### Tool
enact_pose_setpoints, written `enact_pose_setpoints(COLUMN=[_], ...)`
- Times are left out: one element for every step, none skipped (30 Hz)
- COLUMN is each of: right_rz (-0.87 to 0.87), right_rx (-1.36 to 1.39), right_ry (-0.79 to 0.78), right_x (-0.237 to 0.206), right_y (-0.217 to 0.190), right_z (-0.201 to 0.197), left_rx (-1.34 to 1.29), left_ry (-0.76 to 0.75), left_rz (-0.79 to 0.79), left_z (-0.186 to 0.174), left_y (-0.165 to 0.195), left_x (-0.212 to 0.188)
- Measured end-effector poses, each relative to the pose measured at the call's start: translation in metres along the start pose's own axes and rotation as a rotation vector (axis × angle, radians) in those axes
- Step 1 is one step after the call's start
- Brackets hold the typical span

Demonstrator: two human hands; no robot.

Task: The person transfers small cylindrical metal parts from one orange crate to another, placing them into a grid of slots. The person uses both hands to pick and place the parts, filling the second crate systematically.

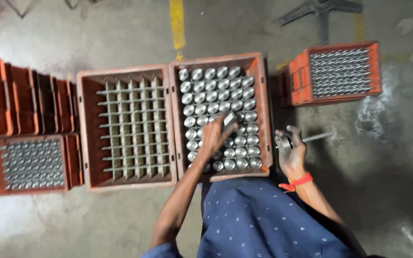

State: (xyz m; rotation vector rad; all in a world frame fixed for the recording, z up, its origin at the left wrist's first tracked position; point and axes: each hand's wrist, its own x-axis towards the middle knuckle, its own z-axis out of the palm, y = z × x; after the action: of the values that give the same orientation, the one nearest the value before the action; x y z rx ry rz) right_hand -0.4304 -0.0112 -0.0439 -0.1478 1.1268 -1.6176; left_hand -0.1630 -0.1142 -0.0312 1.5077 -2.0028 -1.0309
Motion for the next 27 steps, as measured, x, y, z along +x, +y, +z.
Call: enact_pose_setpoints(right_rz=[-0.023, -0.009, 0.004, 0.018, 0.023, 0.029, 0.036, 0.032, 0.031, 0.033, 0.034, 0.037, 0.042, 0.040, 0.043, 0.046, 0.051, 0.057, 0.062, 0.050, 0.035, 0.020, -0.066, -0.148, -0.231, -0.283, -0.328], right_rx=[0.023, 0.008, -0.004, -0.018, -0.019, -0.021, -0.021, -0.031, -0.042, -0.052, -0.056, -0.061, -0.067, -0.074, -0.083, -0.093, -0.064, -0.037, -0.011, -0.035, -0.055, -0.075, -0.339, -0.605, -0.872, -1.024, -1.172], right_ry=[0.011, 0.066, 0.117, 0.170, 0.161, 0.152, 0.140, 0.155, 0.173, 0.190, 0.189, 0.189, 0.188, 0.186, 0.185, 0.181, 0.154, 0.130, 0.105, 0.059, 0.013, -0.026, -0.102, -0.180, -0.264, -0.412, -0.564], right_x=[-0.002, -0.005, -0.007, -0.009, -0.013, -0.017, -0.019, -0.020, -0.023, -0.024, -0.024, -0.025, -0.025, -0.027, -0.031, -0.034, -0.039, -0.046, -0.055, -0.061, -0.069, -0.075, -0.079, -0.079, -0.076, -0.075, -0.077], right_y=[-0.004, -0.006, -0.006, -0.006, -0.005, -0.003, -0.001, 0.001, 0.003, 0.005, 0.006, 0.007, 0.006, 0.006, 0.004, 0.002, 0.000, -0.002, -0.005, -0.007, -0.006, -0.002, 0.012, 0.032, 0.048, 0.059, 0.070], right_z=[-0.012, -0.022, -0.029, -0.036, -0.043, -0.049, -0.053, -0.055, -0.058, -0.059, -0.058, -0.056, -0.052, -0.048, -0.042, -0.035, -0.028, -0.021, -0.016, -0.011, -0.006, -0.003, 0.003, 0.010, 0.015, 0.015, 0.013], left_rx=[0.042, 0.082, 0.092, 0.099, 0.108, 0.117, 0.129, 0.145, 0.161, 0.178, 0.123, 0.067, 0.010, -0.060, -0.130, -0.198, -0.251, -0.307, -0.326, -0.343, -0.613, -0.882, -1.124, -1.366, -1.457, -1.362, -1.187], left_ry=[0.077, 0.155, 0.192, 0.228, 0.237, 0.245, 0.256, 0.260, 0.262, 0.263, 0.298, 0.331, 0.364, 0.389, 0.413, 0.440, 0.500, 0.558, 0.573, 0.591, 0.611, 0.616, 0.577, 0.535, 0.444, 0.337, 0.238], left_rz=[0.044, 0.086, 0.135, 0.183, 0.199, 0.213, 0.227, 0.254, 0.279, 0.301, 0.353, 0.404, 0.453, 0.407, 0.356, 0.304, 0.288, 0.268, 0.198, 0.133, 0.029, -0.081, -0.081, -0.086, -0.080, -0.040, 0.038], left_z=[0.003, 0.006, 0.009, 0.012, 0.016, 0.019, 0.020, 0.021, 0.021, 0.021, 0.020, 0.020, 0.020, 0.019, 0.017, 0.015, 0.012, 0.010, 0.005, 0.001, -0.003, -0.004, -0.001, 0.003, 0.008, 0.011, 0.009], left_y=[-0.001, -0.001, 0.000, 0.002, 0.005, 0.008, 0.010, 0.012, 0.014, 0.016, 0.018, 0.018, 0.017, 0.015, 0.013, 0.012, 0.011, 0.011, 0.010, 0.010, 0.014, 0.022, 0.033, 0.047, 0.063, 0.077, 0.086], left_x=[0.028, 0.055, 0.081, 0.103, 0.119, 0.132, 0.141, 0.149, 0.153, 0.154, 0.154, 0.151, 0.146, 0.138, 0.125, 0.110, 0.092, 0.071, 0.041, 0.014, -0.015, -0.041, -0.051, -0.063, -0.071, -0.081, -0.097])
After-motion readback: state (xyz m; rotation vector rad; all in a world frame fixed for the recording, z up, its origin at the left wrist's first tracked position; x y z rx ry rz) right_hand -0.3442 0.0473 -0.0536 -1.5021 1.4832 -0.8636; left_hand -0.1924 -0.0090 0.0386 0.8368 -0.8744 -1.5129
